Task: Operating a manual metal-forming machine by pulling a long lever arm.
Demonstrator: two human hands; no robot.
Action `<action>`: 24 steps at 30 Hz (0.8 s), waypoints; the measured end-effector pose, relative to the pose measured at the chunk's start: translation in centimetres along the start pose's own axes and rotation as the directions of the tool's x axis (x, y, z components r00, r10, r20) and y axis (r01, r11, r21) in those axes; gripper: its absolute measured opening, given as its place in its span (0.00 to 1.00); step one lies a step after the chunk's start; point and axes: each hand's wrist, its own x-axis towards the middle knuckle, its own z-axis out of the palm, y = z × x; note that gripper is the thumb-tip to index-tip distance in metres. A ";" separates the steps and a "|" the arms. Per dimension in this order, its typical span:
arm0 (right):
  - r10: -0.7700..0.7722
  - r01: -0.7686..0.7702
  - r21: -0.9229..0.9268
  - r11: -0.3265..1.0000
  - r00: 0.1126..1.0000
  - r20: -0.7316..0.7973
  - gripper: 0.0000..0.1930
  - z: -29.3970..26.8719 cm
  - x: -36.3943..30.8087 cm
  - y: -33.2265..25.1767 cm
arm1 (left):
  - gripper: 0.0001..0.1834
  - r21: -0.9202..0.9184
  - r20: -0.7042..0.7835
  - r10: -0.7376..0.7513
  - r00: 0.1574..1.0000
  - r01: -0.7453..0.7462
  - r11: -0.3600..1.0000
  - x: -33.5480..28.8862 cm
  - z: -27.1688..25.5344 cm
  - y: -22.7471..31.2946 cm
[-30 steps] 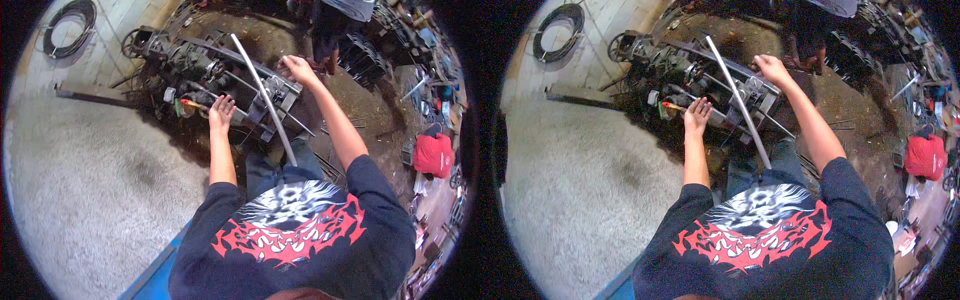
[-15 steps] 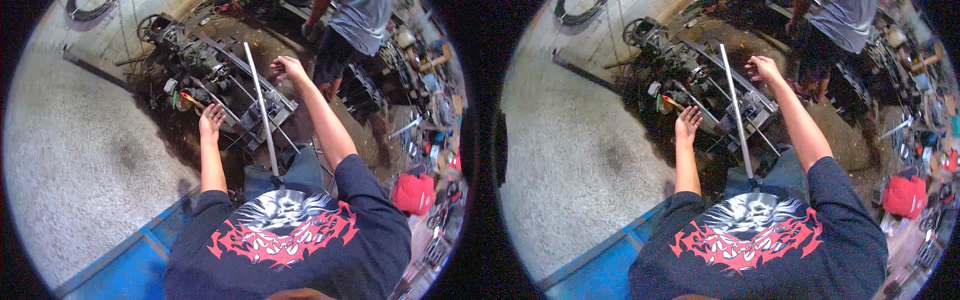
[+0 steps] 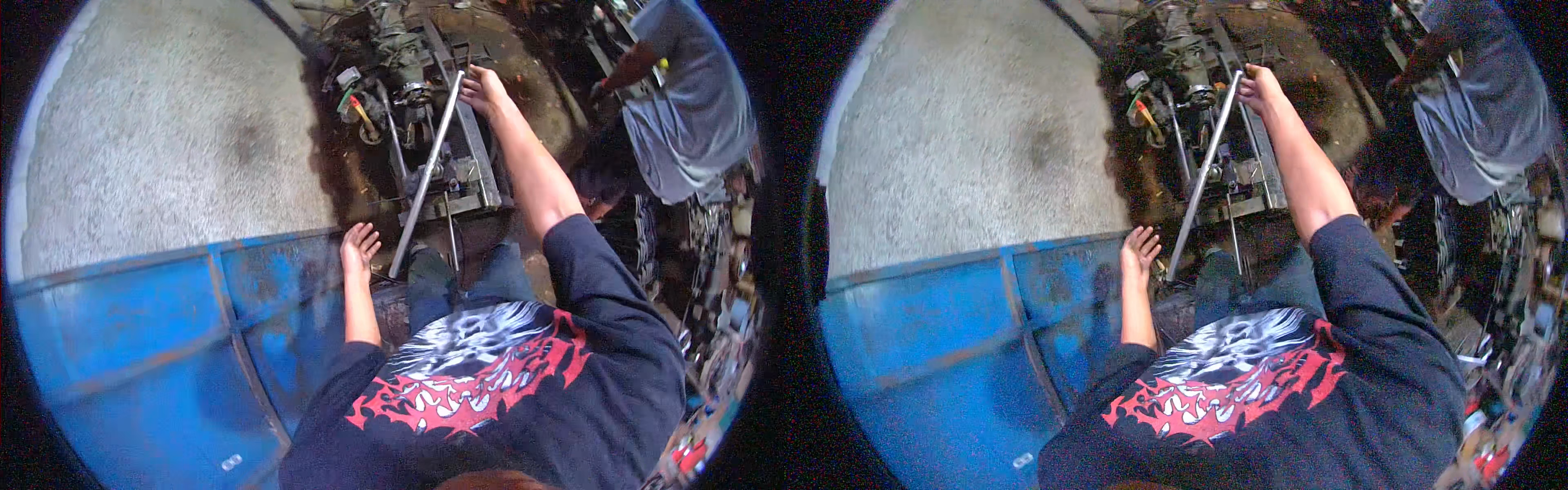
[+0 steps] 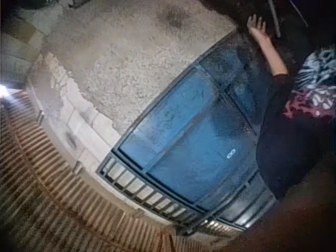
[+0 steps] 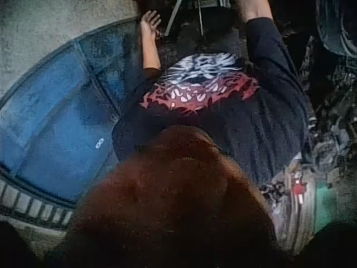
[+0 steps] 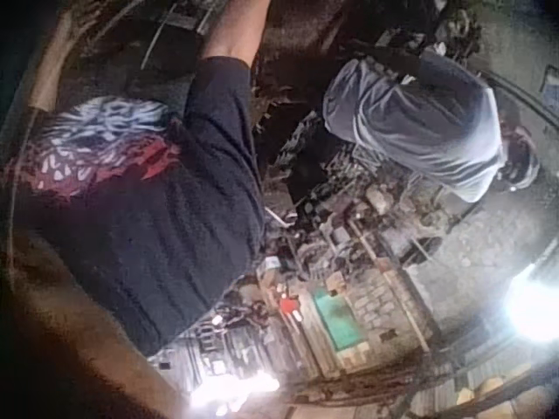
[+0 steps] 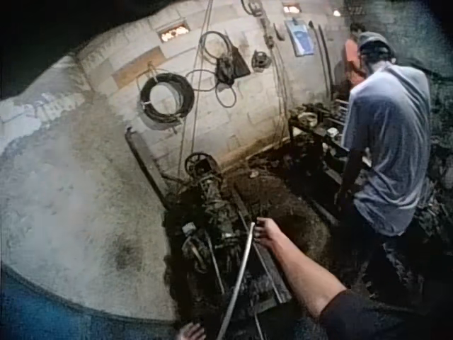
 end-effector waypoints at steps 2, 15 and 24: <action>0.002 -0.004 0.073 0.997 1.000 0.024 0.15 1.2 1.6 0.2 | 0.21 0.013 -0.137 0.102 0.985 -0.101 0.995 -3.4 0.5 -1.9; 0.109 -0.136 0.118 0.984 0.970 0.215 0.16 1.6 0.7 0.7 | 0.16 -0.055 -0.609 0.289 0.739 -0.402 0.914 -4.9 5.7 -7.7; 0.131 -0.180 0.208 0.961 0.965 0.229 0.11 0.6 0.6 0.5 | 0.20 0.607 -0.441 0.733 0.517 -0.430 0.669 -5.5 6.4 -6.0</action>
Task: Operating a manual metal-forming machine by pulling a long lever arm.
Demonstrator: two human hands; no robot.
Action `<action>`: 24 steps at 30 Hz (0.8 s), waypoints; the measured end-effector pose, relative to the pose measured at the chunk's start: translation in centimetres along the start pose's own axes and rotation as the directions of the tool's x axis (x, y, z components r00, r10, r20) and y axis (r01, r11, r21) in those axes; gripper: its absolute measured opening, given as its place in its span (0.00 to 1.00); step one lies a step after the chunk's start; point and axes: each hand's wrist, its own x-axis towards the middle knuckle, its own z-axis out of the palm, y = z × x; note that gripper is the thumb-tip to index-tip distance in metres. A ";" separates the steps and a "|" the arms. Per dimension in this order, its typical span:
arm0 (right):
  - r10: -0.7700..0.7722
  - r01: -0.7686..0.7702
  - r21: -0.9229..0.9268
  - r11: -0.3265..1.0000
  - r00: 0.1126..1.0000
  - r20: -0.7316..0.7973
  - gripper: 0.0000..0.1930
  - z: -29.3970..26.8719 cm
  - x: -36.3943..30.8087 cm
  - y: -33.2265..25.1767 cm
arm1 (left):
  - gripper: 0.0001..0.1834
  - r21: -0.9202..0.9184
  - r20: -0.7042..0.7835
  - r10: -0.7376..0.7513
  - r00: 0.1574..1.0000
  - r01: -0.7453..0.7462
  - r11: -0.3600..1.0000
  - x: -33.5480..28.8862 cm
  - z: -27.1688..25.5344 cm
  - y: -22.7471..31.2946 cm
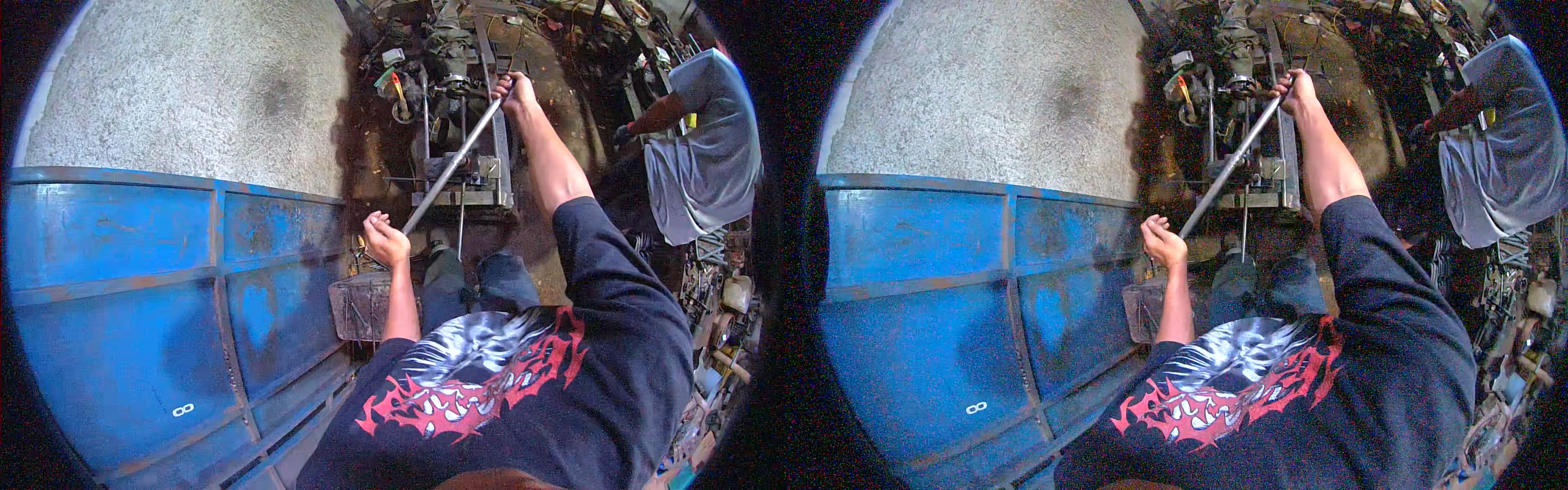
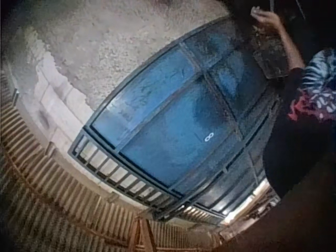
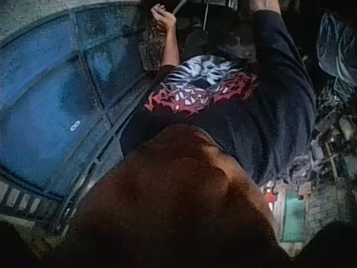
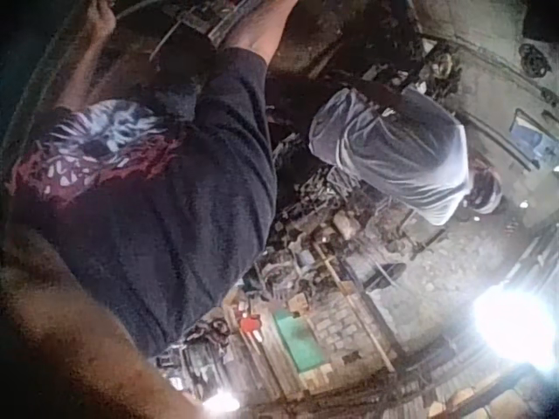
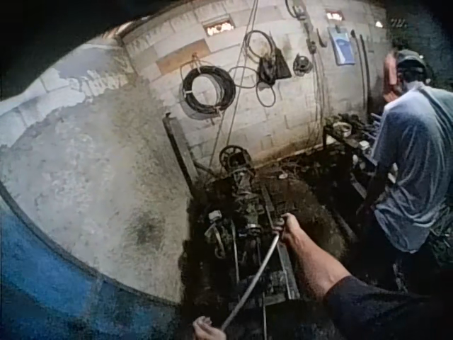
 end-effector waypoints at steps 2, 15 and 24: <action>-0.006 0.007 -0.016 1.000 0.999 0.037 0.12 -0.3 -0.2 -0.2 | 0.18 0.051 0.031 0.127 0.991 -0.128 0.990 0.5 -0.1 0.1; -0.187 0.198 0.114 0.974 0.977 -0.102 0.17 -2.8 -4.1 -0.1 | 0.11 0.145 0.162 0.478 0.863 -0.500 0.854 6.8 0.2 -0.2; -0.179 0.171 0.151 0.974 0.983 0.038 0.14 -3.2 -5.2 0.2 | 0.09 0.121 0.216 0.281 0.935 -0.311 0.943 7.0 0.4 -1.1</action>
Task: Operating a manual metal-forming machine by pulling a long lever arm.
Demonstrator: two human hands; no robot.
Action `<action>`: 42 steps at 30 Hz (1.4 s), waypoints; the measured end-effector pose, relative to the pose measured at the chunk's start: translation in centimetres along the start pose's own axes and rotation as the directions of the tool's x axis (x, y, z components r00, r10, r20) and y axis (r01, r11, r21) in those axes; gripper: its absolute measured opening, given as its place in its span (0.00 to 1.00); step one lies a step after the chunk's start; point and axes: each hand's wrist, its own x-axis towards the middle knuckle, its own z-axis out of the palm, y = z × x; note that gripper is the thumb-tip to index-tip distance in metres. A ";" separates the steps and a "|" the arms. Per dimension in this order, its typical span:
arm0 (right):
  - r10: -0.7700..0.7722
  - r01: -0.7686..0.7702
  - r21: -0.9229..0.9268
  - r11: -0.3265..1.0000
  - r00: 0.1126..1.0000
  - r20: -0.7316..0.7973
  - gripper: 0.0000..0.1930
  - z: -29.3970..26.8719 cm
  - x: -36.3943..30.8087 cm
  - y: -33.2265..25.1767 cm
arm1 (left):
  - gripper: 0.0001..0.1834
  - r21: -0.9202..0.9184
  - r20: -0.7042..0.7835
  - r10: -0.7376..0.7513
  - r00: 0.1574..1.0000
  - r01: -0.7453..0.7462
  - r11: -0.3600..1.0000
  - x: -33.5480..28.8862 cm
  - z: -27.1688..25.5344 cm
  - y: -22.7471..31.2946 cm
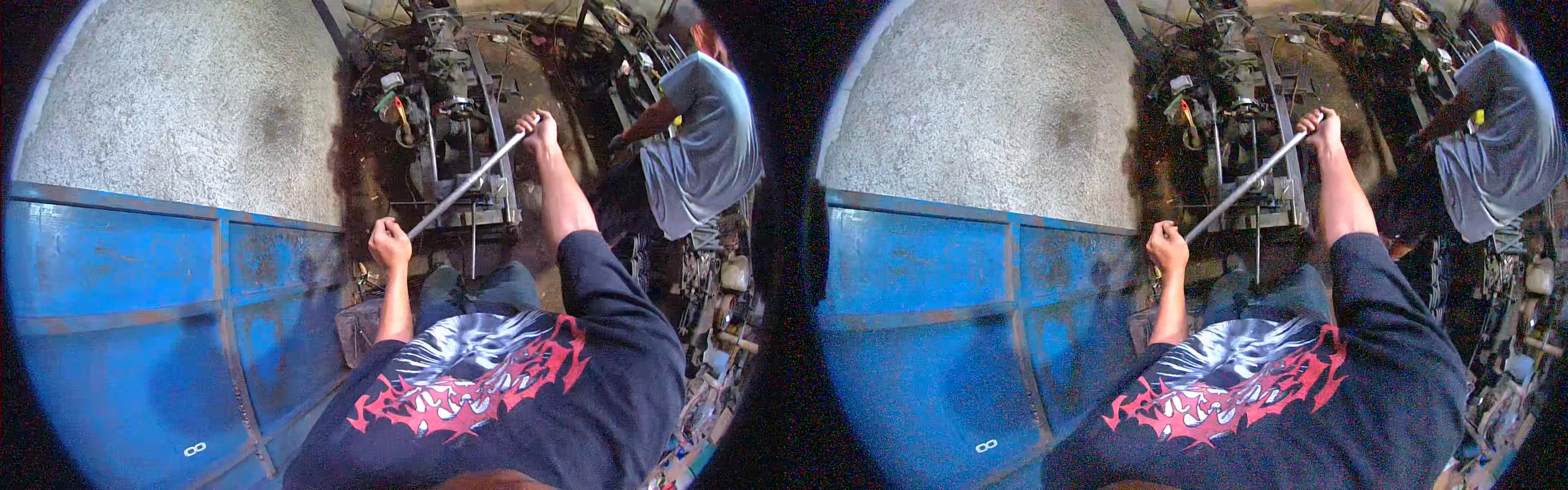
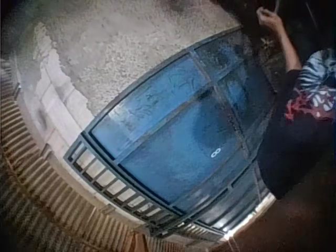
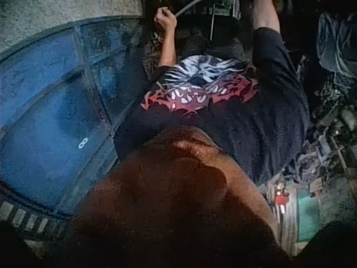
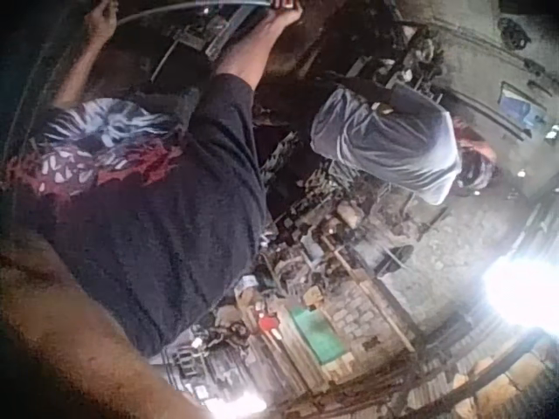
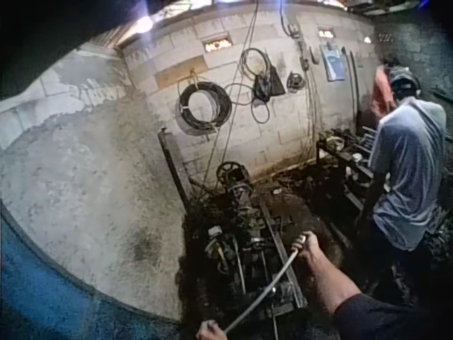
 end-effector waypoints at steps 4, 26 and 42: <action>-0.031 0.030 -0.035 0.999 0.999 -0.034 0.12 -0.3 0.0 0.0 | 0.09 -0.454 0.170 -0.386 0.907 0.420 0.786 -0.6 1.2 -1.3; 0.200 -0.224 0.150 0.963 0.967 0.160 0.29 -1.1 0.9 -0.9 | 0.11 -0.983 0.053 -0.998 0.027 0.176 -0.048 1.8 4.4 3.2; 0.060 -0.070 0.190 0.979 0.997 0.055 0.23 -1.9 -2.9 -0.2 | 0.13 -0.824 -0.152 -0.988 -0.025 0.555 0.113 5.8 5.5 2.2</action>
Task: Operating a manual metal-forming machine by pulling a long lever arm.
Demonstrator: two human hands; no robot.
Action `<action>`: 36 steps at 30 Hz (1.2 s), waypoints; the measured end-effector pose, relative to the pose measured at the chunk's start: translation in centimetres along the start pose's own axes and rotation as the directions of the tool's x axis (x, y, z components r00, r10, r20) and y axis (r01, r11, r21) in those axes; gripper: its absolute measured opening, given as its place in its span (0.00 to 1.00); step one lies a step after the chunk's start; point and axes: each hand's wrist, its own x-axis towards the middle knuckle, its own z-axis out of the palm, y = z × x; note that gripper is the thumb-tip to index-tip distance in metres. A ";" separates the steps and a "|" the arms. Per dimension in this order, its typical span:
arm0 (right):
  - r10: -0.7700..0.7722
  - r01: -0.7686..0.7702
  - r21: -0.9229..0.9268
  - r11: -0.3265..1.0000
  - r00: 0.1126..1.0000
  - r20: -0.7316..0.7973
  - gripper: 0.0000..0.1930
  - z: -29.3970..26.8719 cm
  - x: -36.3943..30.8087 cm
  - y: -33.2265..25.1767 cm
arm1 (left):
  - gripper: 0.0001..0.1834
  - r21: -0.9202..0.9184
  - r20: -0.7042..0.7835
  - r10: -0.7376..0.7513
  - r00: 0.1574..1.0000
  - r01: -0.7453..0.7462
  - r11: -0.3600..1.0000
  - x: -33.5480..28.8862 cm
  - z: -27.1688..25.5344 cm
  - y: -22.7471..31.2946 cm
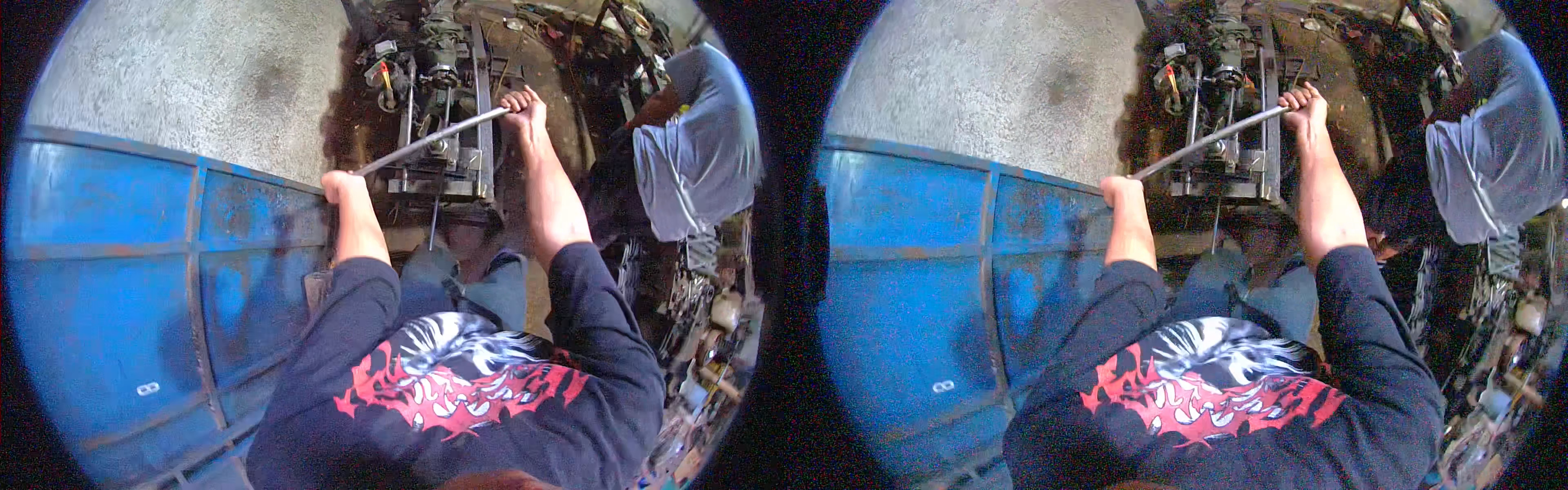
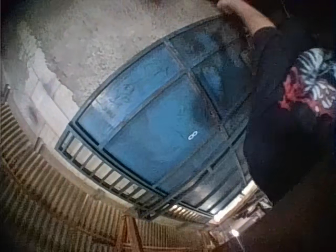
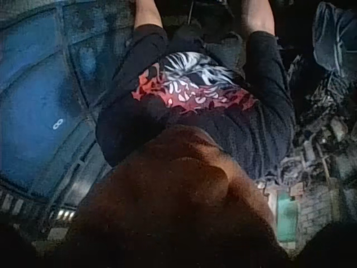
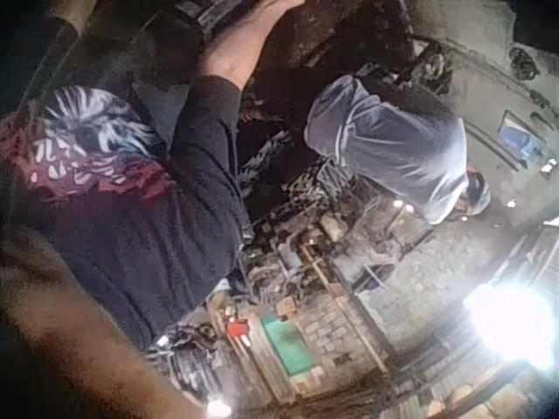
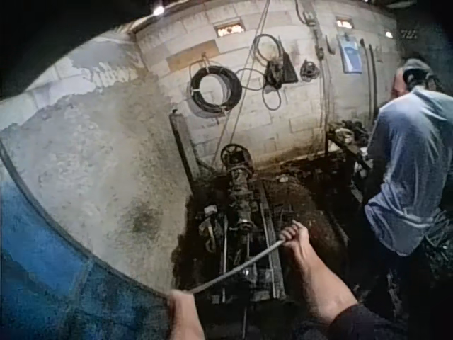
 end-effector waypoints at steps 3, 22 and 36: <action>-0.179 0.182 0.043 0.982 0.982 -0.067 0.23 -1.8 -2.2 -0.2 | 0.17 0.141 0.156 0.029 0.987 -0.051 0.989 -0.2 3.5 1.0; -0.215 0.193 -0.128 0.973 0.959 -0.186 0.25 -2.0 -0.8 -0.3 | 0.08 -0.078 0.773 -0.293 0.563 0.542 0.836 4.3 -0.6 0.5; -0.148 0.124 -0.212 0.969 0.984 -0.100 0.24 -2.4 -0.9 -0.6 | 0.09 -0.116 0.815 -0.253 0.521 0.575 0.810 5.4 -2.1 0.3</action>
